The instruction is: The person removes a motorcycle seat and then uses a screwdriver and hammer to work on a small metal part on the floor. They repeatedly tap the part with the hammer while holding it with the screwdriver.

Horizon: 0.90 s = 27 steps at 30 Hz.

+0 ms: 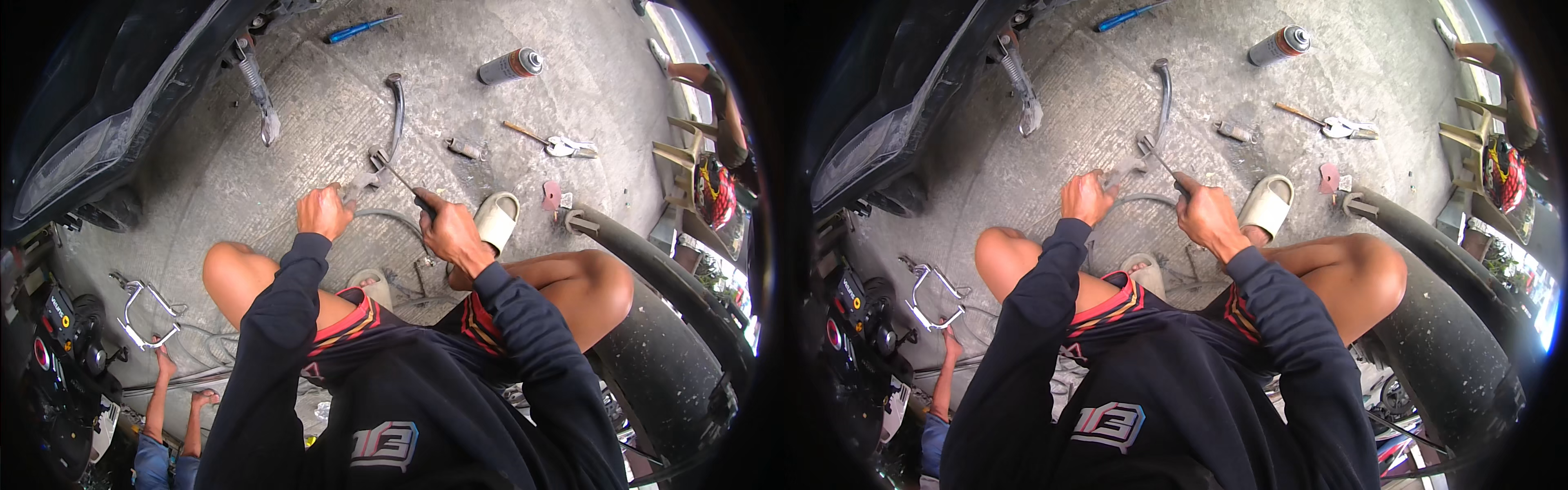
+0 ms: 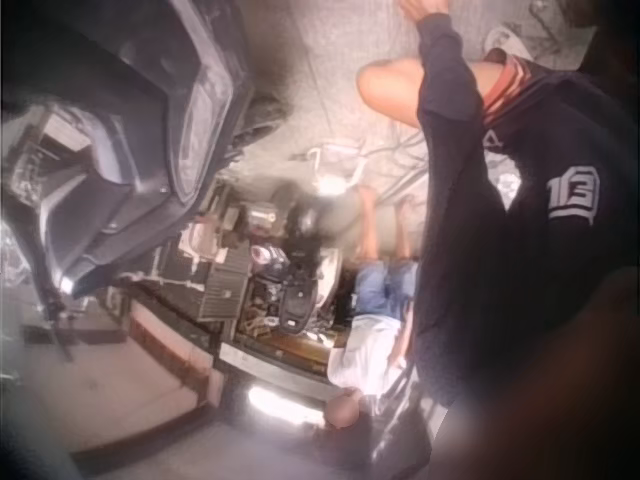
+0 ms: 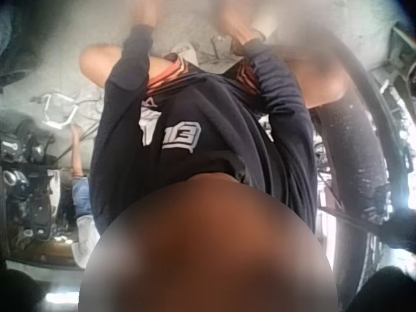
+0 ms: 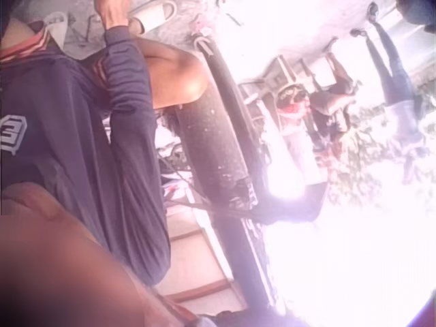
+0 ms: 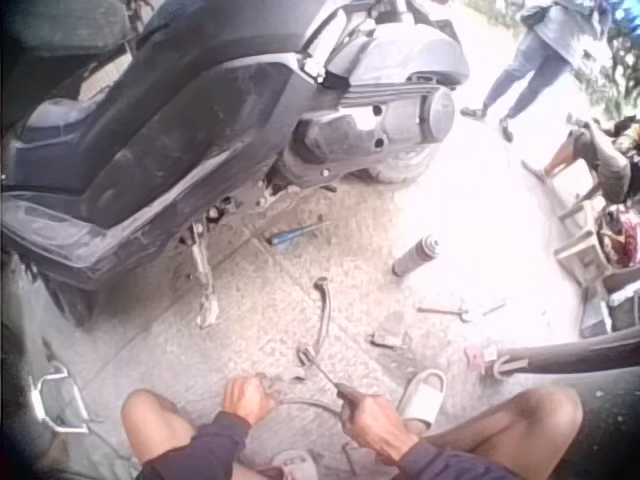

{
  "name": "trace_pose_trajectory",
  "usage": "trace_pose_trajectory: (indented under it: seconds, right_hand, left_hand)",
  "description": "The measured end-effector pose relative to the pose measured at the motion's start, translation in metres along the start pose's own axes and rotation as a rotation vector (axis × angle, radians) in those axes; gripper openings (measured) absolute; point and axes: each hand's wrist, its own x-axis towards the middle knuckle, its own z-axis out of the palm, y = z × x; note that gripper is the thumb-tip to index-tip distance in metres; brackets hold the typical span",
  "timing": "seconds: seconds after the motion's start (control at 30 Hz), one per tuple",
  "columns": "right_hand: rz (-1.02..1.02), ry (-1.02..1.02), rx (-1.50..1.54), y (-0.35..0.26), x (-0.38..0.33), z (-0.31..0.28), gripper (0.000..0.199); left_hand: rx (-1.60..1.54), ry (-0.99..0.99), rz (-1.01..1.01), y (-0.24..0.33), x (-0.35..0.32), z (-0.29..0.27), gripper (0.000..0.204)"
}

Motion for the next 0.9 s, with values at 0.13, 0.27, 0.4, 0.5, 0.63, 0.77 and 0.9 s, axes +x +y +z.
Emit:
trace_pose_trajectory:
  seconds: [0.13, 0.27, 0.4, 0.5, 0.63, 0.77, 0.9]
  right_hand:
    - [0.175, -0.011, 0.105, 0.004, -0.004, 0.013, 0.044]
    - [0.681, -0.122, 0.977, 0.006, -0.003, 0.024, 0.040]
    - [0.436, -0.211, 0.724, 0.023, -0.016, 0.004, 0.043]
    - [0.084, -0.219, 0.204, 0.050, -0.051, -0.018, 0.052]
    - [0.224, -0.316, -0.277, 0.076, -0.074, -0.011, 0.080]
    - [0.164, 0.450, -0.195, 0.118, 0.010, -0.052, 0.104]
    - [0.064, 0.806, 0.050, 0.164, 0.140, -0.120, 0.129]
  left_hand:
    - [-0.040, 0.021, -0.072, 0.004, -0.013, 0.010, 0.045]
    - [-0.022, 0.013, -0.130, 0.009, -0.018, 0.013, 0.052]
    - [0.002, -0.021, -0.146, 0.013, -0.016, 0.008, 0.055]
    - [0.027, 0.024, -0.167, 0.014, -0.011, -0.004, 0.050]
    - [0.043, 0.070, -0.095, 0.019, -0.008, -0.026, 0.053]
    - [0.092, 0.093, -0.032, 0.032, -0.002, -0.054, 0.052]
    - [0.163, 0.040, 0.051, 0.046, 0.018, -0.074, 0.056]
